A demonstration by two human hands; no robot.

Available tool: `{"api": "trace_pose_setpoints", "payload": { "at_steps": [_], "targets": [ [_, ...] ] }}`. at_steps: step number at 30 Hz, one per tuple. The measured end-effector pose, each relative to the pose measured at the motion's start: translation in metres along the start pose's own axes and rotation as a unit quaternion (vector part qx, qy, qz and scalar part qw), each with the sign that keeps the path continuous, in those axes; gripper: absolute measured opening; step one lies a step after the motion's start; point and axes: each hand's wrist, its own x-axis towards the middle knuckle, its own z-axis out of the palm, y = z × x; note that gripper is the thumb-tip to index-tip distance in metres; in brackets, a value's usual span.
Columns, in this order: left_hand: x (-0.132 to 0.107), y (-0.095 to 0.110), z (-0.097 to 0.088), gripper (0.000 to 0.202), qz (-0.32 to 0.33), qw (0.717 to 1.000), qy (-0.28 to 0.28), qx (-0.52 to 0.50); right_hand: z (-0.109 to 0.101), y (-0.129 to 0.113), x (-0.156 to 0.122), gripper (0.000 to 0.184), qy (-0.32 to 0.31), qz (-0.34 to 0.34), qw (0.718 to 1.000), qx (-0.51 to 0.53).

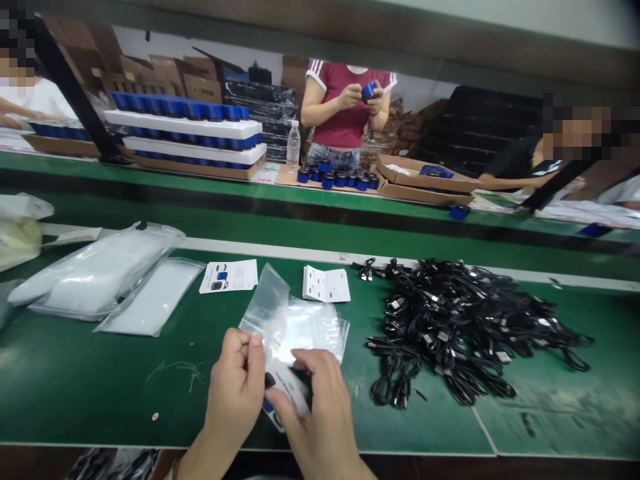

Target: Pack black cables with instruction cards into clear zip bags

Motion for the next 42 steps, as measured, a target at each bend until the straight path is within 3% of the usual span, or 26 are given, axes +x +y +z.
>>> {"api": "trace_pose_setpoints", "payload": {
  "at_steps": [1,3,6,7,8,10,11,14,17,21,25,30,34,36,39,42],
  "targets": [
    [0.001,0.0,0.0,0.016,0.003,1.0,0.013,0.006,0.004,0.0,-0.006,0.047,0.01,0.048,0.997,0.053],
    [0.002,0.001,-0.001,0.017,0.008,0.999,0.036,0.017,0.013,0.0,-0.016,0.062,-0.033,0.158,0.968,0.19],
    [0.004,0.004,-0.002,0.019,0.017,0.998,0.05,0.027,0.017,0.001,-0.022,0.039,-0.145,0.269,0.896,0.321],
    [0.004,0.004,-0.002,0.02,0.021,0.998,0.047,0.029,0.015,0.002,-0.021,0.029,-0.156,0.266,0.899,0.309],
    [0.004,0.005,-0.002,0.02,0.026,0.998,0.041,0.031,0.011,0.003,-0.02,0.025,-0.15,0.236,0.921,0.271],
    [0.004,0.005,-0.003,0.019,0.036,0.998,0.027,0.043,0.001,0.007,-0.015,0.025,-0.102,0.11,0.978,0.145],
    [0.003,0.005,-0.004,0.018,0.043,0.997,0.022,0.052,-0.004,0.009,-0.013,0.023,-0.073,0.033,0.994,0.08],
    [0.001,0.006,-0.005,0.016,0.066,0.995,0.009,0.081,-0.014,0.016,-0.011,0.018,-0.006,-0.139,0.989,-0.042],
    [-0.004,0.009,-0.005,0.011,0.144,0.981,-0.009,0.129,-0.013,0.018,-0.011,0.02,0.029,-0.193,0.977,-0.083],
    [-0.007,0.009,-0.002,0.01,0.234,0.952,0.023,0.194,-0.009,0.013,-0.006,0.015,0.049,-0.176,0.975,-0.126],
    [-0.011,0.004,0.004,0.015,0.275,0.939,0.022,0.204,-0.013,0.01,-0.001,0.025,0.008,-0.09,0.985,-0.145],
    [-0.018,0.003,0.009,0.018,0.327,0.925,-0.036,0.19,-0.032,0.0,0.006,0.023,-0.125,0.018,0.987,-0.104],
    [-0.019,0.006,0.004,0.018,0.306,0.933,-0.074,0.174,-0.05,-0.007,0.011,0.018,-0.249,0.031,0.968,0.01],
    [-0.019,0.006,0.002,0.017,0.295,0.936,-0.091,0.171,-0.052,-0.006,0.011,0.015,-0.23,0.045,0.972,0.018],
    [-0.021,0.007,-0.001,0.014,0.283,0.938,-0.11,0.169,-0.049,0.0,0.01,0.006,-0.103,0.089,0.991,0.005],
    [-0.024,0.008,-0.003,0.012,0.271,0.94,-0.136,0.158,-0.039,0.006,0.009,0.028,-0.041,0.097,0.994,0.041]
  ]
}}
